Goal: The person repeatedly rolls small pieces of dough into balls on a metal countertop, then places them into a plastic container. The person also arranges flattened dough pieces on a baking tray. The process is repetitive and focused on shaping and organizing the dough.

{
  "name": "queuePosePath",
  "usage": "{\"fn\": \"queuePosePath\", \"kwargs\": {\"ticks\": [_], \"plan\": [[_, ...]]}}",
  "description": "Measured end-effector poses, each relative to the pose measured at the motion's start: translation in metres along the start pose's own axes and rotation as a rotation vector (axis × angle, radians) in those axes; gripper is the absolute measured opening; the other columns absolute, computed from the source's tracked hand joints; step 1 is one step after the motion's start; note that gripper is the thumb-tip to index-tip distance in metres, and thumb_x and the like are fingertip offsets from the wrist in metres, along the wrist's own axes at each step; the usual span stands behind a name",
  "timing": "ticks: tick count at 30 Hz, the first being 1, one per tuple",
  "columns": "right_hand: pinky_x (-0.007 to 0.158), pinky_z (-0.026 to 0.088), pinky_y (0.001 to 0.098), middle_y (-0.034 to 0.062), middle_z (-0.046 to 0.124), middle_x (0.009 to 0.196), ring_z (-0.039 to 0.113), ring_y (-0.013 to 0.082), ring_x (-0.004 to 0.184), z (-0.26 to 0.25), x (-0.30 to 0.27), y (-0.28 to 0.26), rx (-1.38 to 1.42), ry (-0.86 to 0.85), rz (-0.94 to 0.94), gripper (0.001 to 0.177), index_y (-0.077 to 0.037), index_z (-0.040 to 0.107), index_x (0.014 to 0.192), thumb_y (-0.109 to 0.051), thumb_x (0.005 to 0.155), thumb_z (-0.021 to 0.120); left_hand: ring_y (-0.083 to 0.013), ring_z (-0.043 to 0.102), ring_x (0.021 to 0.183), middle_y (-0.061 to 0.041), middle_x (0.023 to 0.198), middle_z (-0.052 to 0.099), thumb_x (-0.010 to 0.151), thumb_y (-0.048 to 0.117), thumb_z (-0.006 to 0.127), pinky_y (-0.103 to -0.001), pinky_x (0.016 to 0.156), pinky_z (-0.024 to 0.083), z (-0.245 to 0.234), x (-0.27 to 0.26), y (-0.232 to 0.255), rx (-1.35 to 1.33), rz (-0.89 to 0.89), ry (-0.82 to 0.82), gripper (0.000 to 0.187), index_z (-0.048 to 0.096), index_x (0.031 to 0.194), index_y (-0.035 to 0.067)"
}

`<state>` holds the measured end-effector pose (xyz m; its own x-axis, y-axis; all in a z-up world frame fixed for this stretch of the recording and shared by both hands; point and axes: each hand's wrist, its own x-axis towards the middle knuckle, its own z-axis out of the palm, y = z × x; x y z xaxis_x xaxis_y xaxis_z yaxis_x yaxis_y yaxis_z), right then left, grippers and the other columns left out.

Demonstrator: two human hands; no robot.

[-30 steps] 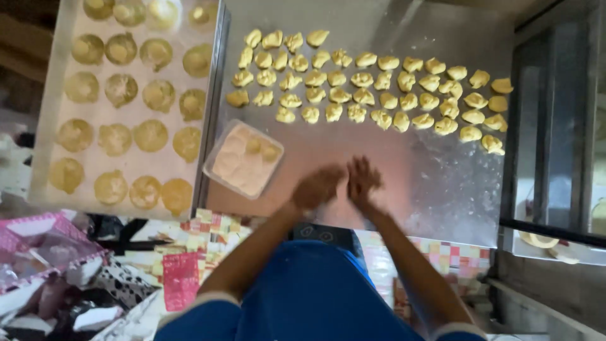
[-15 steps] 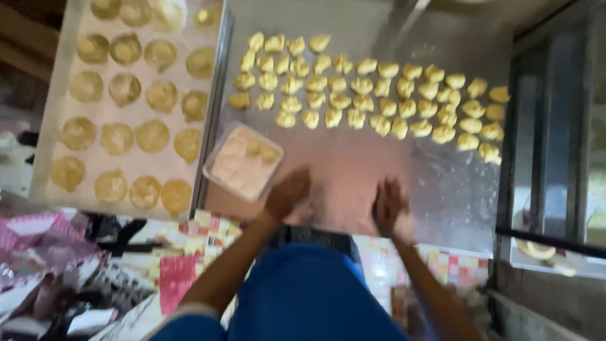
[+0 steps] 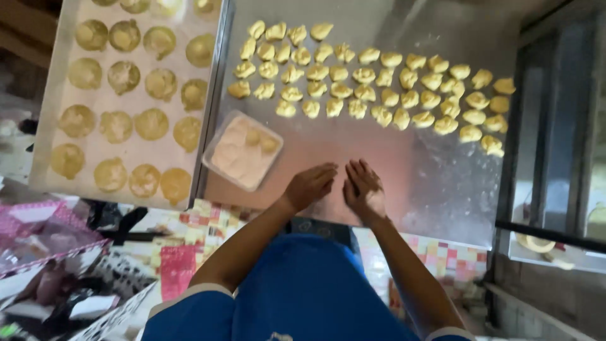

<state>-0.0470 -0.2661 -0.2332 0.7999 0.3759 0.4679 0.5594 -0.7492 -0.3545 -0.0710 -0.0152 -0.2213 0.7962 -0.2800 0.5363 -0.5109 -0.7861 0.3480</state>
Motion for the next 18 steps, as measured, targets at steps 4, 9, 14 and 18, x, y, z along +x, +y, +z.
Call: {"fn": "queuePosePath", "kwargs": {"ticks": [4,9,14,18], "plan": [[0.114,0.033,0.0496,0.0127,0.044,0.163,0.037,0.0355,0.153,-0.004,-0.04,0.06,-0.425,-0.017,-0.092,0.058,-0.016,0.049,0.154,-0.008,0.097,0.053,-0.0291,0.064,0.127,-0.015,0.138,0.066,0.104,0.028,0.057,-0.04,0.108,0.052,-0.002,-0.047,-0.038,0.347,0.118,-0.031,0.035,0.067,0.13,0.006],[0.109,0.047,0.0386,0.0015,0.066,0.143,0.056,0.0313,0.14,-0.037,0.007,-0.036,-0.062,0.007,0.001,0.05,-0.025,0.071,0.135,-0.038,0.087,0.066,-0.0306,0.065,0.126,-0.015,0.131,0.069,0.092,0.024,0.07,-0.041,0.112,0.049,-0.017,-0.021,0.015,-0.198,-0.051,-0.157,0.037,0.071,0.123,0.005],[0.104,0.048,0.0477,0.0123,0.059,0.151,0.056,0.037,0.139,-0.066,0.04,0.024,-0.365,-0.044,-0.191,0.05,-0.017,0.061,0.146,-0.024,0.097,0.059,-0.0331,0.065,0.124,-0.019,0.132,0.068,0.097,0.02,0.069,-0.042,0.105,0.054,-0.04,-0.008,-0.044,-0.048,-0.088,-0.042,0.038,0.066,0.13,0.001],[0.11,0.037,0.0494,0.015,0.04,0.165,0.036,0.042,0.152,-0.042,-0.009,-0.015,-0.153,-0.151,0.001,0.069,-0.02,0.048,0.157,-0.029,0.09,0.06,-0.0352,0.069,0.114,-0.022,0.124,0.07,0.088,0.026,0.072,-0.044,0.105,0.054,-0.039,-0.015,0.019,0.205,0.107,-0.088,0.046,0.068,0.127,0.002]]}}
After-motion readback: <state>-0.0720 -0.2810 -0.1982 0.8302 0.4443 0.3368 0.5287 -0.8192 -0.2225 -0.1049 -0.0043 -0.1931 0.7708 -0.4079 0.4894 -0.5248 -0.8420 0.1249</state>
